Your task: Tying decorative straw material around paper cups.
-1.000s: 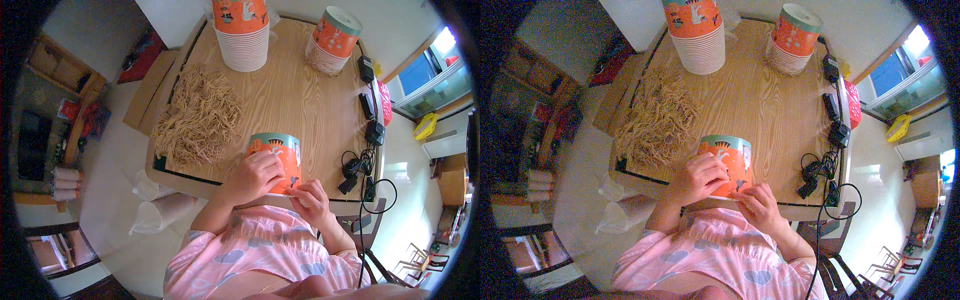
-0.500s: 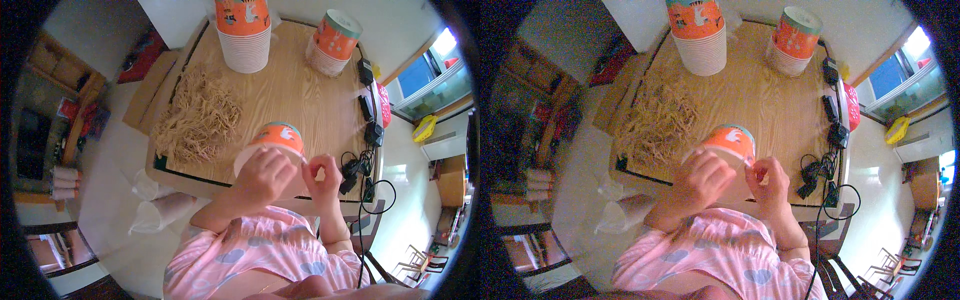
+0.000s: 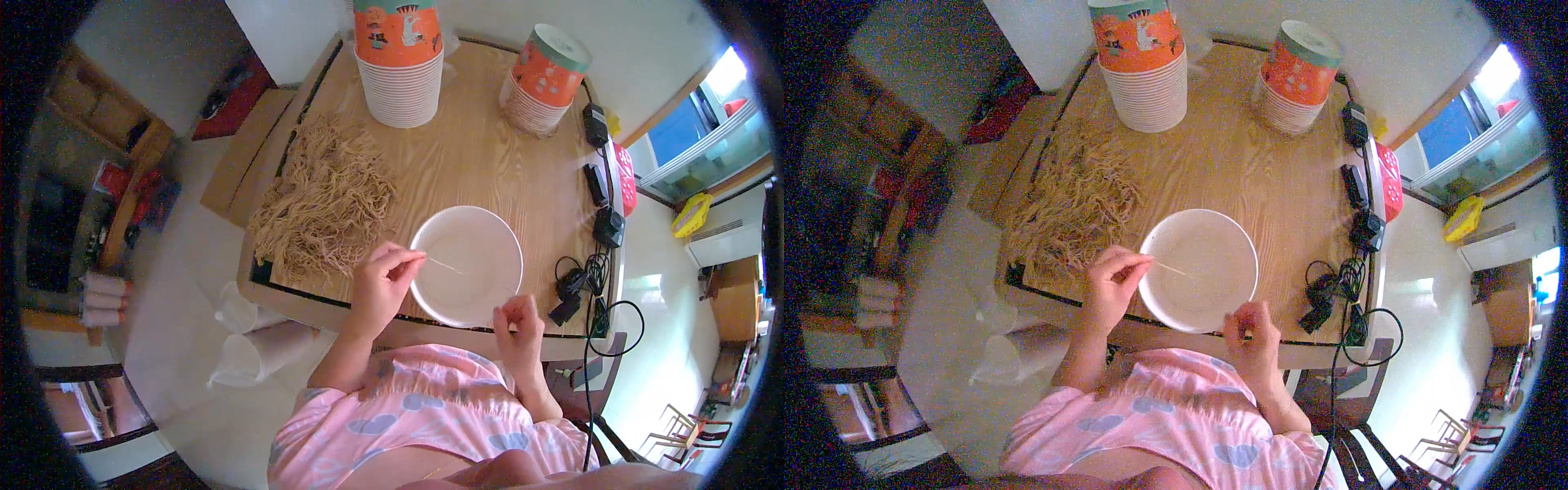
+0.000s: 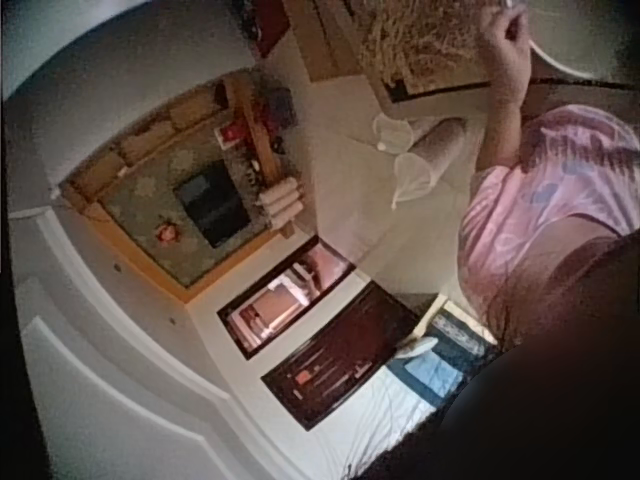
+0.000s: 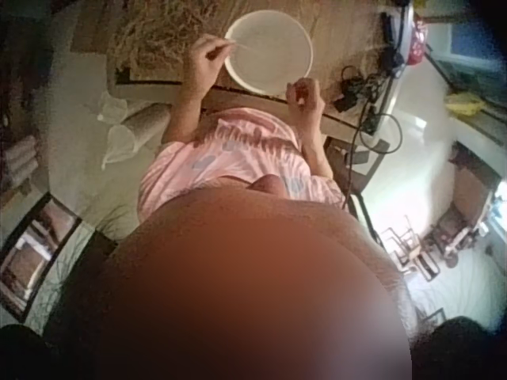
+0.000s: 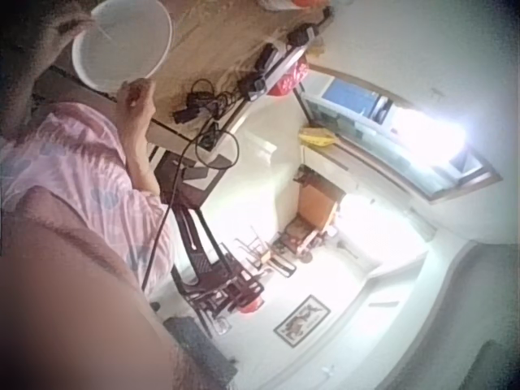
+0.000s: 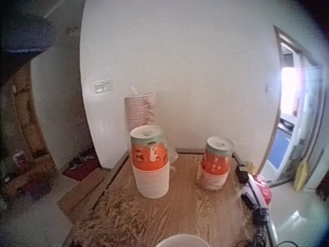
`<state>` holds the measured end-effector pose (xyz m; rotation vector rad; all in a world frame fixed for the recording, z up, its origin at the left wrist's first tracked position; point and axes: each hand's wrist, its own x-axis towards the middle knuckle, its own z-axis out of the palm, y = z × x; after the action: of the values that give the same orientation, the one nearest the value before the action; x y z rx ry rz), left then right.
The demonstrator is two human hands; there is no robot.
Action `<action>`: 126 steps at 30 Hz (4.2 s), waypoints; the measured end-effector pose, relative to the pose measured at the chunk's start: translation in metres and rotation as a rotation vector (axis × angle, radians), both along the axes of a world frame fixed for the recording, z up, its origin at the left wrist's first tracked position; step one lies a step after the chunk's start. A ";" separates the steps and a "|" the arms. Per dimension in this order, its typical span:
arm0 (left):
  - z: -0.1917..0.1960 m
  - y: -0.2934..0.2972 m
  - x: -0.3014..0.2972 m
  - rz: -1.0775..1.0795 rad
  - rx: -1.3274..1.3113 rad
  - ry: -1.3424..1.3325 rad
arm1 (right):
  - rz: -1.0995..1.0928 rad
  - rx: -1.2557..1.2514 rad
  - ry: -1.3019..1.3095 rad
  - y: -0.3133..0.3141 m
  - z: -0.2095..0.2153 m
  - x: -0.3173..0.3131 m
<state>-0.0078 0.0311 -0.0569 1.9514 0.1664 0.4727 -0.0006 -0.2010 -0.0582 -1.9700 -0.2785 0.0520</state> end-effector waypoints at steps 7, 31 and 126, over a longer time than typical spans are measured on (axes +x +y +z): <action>0.001 0.001 0.019 0.082 0.269 -0.154 | 0.745 -0.068 0.392 -0.012 0.062 0.002; 0.031 -0.055 -0.014 -0.474 0.545 -0.457 | 0.497 0.209 0.406 0.024 0.054 0.055; 0.031 -0.028 -0.018 -0.497 0.216 -0.267 | 0.368 0.884 0.977 0.009 -0.014 0.005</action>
<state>-0.0255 0.0028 -0.0254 2.0232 -0.5491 0.4242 0.0045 -0.1918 -0.0726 -0.8365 0.0094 0.9322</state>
